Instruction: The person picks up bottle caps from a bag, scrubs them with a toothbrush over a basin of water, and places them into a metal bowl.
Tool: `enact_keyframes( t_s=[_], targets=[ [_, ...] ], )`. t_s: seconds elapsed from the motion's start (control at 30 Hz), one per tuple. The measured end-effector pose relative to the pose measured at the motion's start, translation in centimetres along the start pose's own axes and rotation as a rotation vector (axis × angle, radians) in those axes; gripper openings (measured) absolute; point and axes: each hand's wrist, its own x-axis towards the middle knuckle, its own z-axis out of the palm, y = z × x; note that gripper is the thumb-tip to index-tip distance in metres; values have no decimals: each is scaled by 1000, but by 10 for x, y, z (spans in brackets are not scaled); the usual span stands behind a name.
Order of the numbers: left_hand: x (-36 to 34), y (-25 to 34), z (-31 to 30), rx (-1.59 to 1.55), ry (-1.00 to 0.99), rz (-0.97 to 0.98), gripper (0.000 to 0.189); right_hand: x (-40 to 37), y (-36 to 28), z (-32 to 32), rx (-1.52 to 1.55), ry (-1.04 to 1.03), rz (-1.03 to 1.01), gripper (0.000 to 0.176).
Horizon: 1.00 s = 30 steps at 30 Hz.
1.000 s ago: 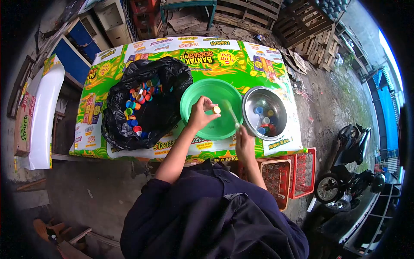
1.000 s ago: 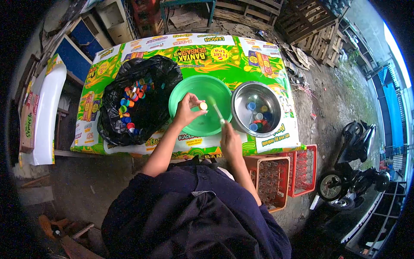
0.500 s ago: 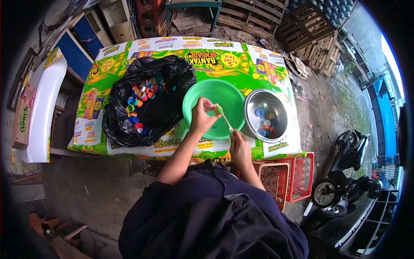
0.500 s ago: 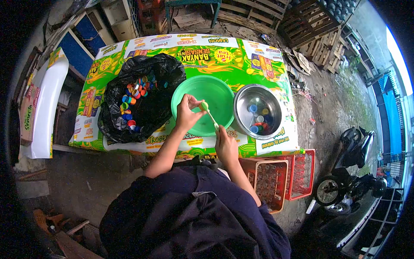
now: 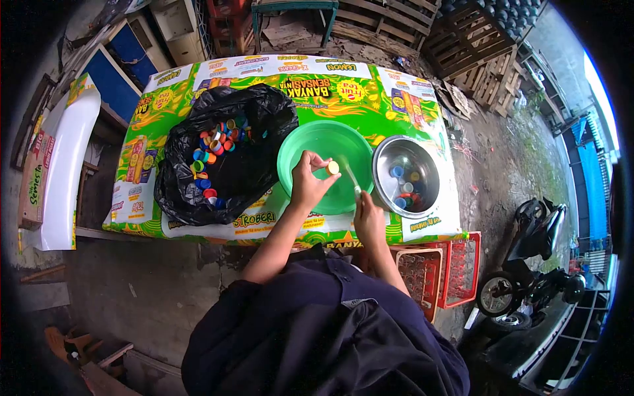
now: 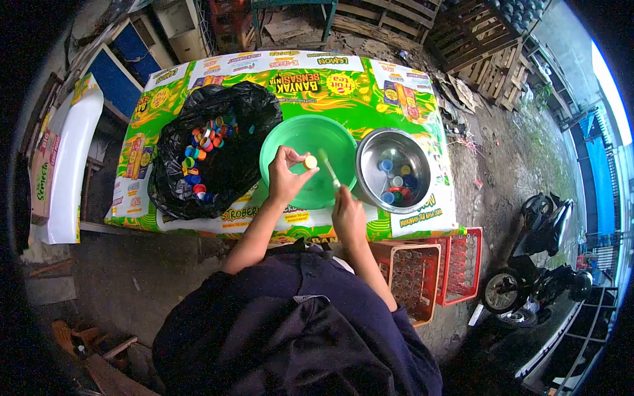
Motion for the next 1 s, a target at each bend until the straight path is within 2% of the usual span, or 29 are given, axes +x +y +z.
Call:
enact_keyframes(
  t_s=[0.07,0.13,0.27,0.43,0.47,0.6,0.63,0.77,0.87,0.9,1.0],
  targets=[
    [2,-1,-2,-11,7,-2,46,-2,-8,-5,87,44,-42,17],
    [5,4,-3,-34,10,-25,46,-11,-16,-3,22,-6,-117,17],
    [6,-4,-5,-66,39,-19,45,-6,0,-2,2,35,0,18],
    [5,0,-8,-75,29,-31,46,-10,6,0,6,46,-18,19],
    [7,-2,-8,-126,10,-46,47,-10,3,-2,45,73,-35,19],
    [0,-18,-5,-265,-70,-118,44,-5,7,-1,-71,-28,18,19],
    [2,-23,-5,-281,-82,-129,42,-2,6,-6,-30,12,4,19],
    [8,-31,-9,-877,-145,-655,34,-3,3,-5,77,22,3,22],
    [7,-40,-15,-1298,-351,-810,37,-10,-5,3,6,117,-174,24],
    [7,-36,-13,-1342,-421,-830,39,-7,-9,3,-56,80,-177,25],
    [5,-34,-13,-1395,-448,-825,37,4,-4,4,7,44,-156,26]
  ],
)
